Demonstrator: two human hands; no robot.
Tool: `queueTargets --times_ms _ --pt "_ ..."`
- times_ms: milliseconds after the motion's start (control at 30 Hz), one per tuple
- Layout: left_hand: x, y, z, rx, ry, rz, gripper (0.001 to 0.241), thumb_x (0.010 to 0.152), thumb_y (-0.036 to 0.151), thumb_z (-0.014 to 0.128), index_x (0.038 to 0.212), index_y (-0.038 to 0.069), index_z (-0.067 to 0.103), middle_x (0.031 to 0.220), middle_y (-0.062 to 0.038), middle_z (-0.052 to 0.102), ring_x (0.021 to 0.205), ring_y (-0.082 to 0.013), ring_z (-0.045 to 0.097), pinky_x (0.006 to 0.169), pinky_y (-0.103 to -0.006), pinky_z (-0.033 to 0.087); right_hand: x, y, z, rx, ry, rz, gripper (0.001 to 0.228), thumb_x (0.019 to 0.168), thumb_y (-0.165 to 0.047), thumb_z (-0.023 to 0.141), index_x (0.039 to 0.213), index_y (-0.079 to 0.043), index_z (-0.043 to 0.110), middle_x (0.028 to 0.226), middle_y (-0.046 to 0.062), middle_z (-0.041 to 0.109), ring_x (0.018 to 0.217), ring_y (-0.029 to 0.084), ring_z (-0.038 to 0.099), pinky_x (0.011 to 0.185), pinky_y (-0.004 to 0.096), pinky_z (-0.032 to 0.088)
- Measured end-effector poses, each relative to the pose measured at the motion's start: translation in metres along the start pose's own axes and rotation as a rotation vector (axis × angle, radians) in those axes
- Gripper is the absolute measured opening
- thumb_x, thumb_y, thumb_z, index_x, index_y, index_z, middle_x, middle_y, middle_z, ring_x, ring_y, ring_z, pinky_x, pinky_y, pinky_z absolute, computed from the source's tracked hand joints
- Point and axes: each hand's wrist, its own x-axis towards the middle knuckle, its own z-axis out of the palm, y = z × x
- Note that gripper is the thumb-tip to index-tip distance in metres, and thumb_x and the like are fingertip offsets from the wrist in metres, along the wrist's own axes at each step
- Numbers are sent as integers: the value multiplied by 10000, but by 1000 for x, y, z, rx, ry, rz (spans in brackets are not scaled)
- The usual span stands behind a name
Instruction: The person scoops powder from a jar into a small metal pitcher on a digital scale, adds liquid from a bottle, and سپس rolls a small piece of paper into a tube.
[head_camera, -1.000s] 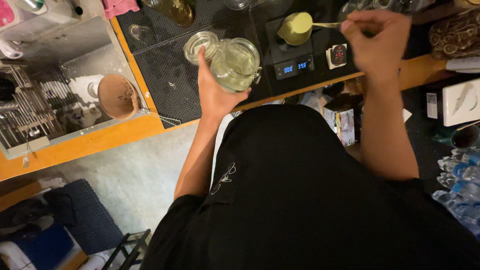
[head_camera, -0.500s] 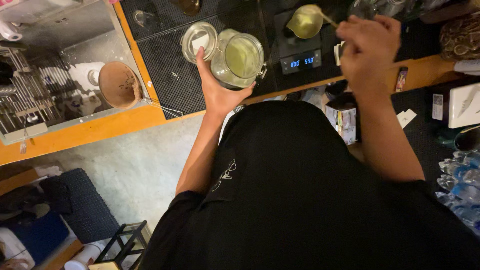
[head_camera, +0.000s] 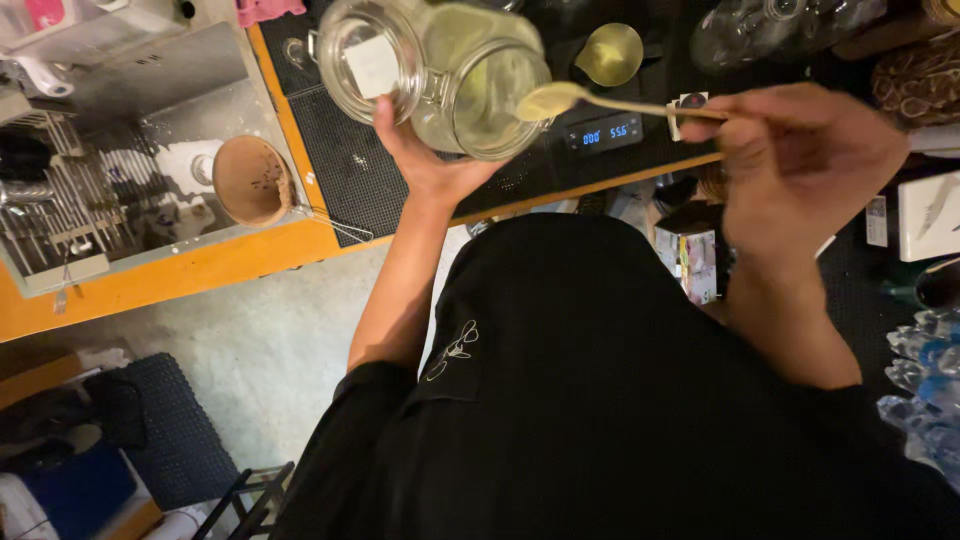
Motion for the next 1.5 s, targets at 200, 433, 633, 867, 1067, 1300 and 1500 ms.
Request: queueTargets --times_ms 200,433,633,867,1067,1300,1500 --pt "43 -1 -9 -302 155 189 1178 801 235 992 1573 346 110 1638 29 319 1433 -181 495 1223 -399 439 41 -40 44 -557 -241 -604 113 886 10 710 854 -83 768 870 73 796 938 218 746 754 404 520" --pt "103 28 -44 -1673 337 -302 1026 748 489 775 1571 19 383 1561 -142 439 1392 -305 493 1144 -492 441 82 -74 56 -750 -170 -1212 167 905 -277 778 919 -127 849 958 -4 818 1176 239 625 821 428 379" --pt "138 56 -51 -1608 239 -318 998 760 523 791 1526 22 395 1498 -148 488 1355 -313 528 1128 -508 466 104 -93 57 -712 -351 -1191 223 930 -94 758 1085 29 861 1089 168 810 1180 405 585 1011 455 496" --pt "137 53 -52 -1592 11 -428 969 774 563 810 1473 25 409 1424 -155 546 1312 -322 570 1110 -527 496 93 -90 76 -851 -256 -942 143 907 -11 822 1038 5 877 999 78 806 874 233 664 790 365 471" --pt "119 47 -52 -1258 -335 -385 949 786 598 826 1428 28 422 1361 -161 595 1275 -329 605 1095 -543 522 79 -63 82 -825 -339 -522 90 947 -9 728 925 -82 776 918 12 723 847 228 653 833 373 440" --pt "89 59 -82 259 -360 75 1343 614 453 1058 1558 31 202 1458 -268 457 1374 -462 447 1191 -550 364 68 -1 97 -628 -526 -229 80 747 -122 784 825 -128 798 875 111 734 898 364 672 848 492 428" --pt "50 56 -80 121 -786 -524 1475 480 410 989 1555 -138 142 1396 -319 534 1240 -484 588 1098 -471 462 10 122 120 -354 -934 472 84 850 -164 768 854 -80 777 824 88 777 738 190 734 785 380 557"
